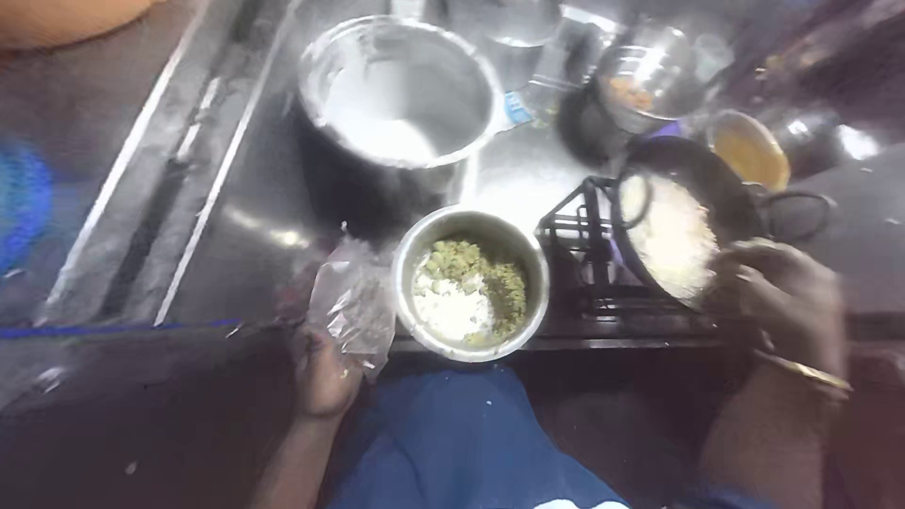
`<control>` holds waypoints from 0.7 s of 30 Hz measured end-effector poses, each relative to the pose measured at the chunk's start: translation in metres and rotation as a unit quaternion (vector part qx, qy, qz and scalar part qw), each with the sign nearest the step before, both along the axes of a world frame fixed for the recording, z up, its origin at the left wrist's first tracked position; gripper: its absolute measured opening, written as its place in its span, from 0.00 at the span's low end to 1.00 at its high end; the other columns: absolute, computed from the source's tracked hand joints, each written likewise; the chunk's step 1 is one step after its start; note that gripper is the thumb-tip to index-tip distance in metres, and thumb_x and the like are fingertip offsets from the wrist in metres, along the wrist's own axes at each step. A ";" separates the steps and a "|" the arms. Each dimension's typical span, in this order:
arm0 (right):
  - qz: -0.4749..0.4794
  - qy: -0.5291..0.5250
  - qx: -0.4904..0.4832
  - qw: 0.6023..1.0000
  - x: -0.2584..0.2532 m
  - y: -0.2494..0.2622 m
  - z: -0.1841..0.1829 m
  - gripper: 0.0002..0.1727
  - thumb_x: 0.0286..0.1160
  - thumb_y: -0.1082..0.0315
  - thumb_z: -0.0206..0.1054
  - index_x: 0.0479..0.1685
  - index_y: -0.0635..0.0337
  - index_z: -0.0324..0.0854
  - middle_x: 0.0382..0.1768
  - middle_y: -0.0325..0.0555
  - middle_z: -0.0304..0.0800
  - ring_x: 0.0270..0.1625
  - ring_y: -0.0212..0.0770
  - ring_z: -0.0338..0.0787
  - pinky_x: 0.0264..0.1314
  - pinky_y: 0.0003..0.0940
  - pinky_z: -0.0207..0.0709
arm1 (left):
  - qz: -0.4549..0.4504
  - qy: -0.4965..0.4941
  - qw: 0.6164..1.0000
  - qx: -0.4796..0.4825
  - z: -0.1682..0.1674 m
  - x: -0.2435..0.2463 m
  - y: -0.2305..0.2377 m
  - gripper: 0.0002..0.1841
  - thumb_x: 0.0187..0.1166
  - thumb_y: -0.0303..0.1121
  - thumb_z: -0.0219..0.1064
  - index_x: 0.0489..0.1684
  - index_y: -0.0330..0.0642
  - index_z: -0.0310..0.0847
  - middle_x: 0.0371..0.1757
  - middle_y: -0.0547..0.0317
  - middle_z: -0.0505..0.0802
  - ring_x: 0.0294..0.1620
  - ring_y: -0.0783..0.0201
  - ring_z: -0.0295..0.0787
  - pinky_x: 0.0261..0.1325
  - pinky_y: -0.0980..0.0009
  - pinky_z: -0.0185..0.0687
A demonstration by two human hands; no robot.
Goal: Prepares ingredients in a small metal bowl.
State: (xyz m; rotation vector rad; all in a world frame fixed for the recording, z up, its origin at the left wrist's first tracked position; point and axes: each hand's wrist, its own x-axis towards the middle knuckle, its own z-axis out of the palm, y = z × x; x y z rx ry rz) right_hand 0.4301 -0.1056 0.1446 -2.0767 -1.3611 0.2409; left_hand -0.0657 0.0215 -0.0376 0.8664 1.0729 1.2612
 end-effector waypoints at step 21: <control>0.426 -0.005 -0.634 0.646 -0.254 0.142 -0.254 0.20 0.83 0.63 0.64 0.63 0.71 0.82 0.61 0.70 0.86 0.64 0.66 0.85 0.68 0.69 0.71 | -0.168 0.276 0.946 -0.008 -0.072 0.038 -0.020 0.28 0.89 0.39 0.45 0.49 0.15 0.81 0.42 0.36 0.90 0.47 0.61 0.86 0.59 0.66 0.79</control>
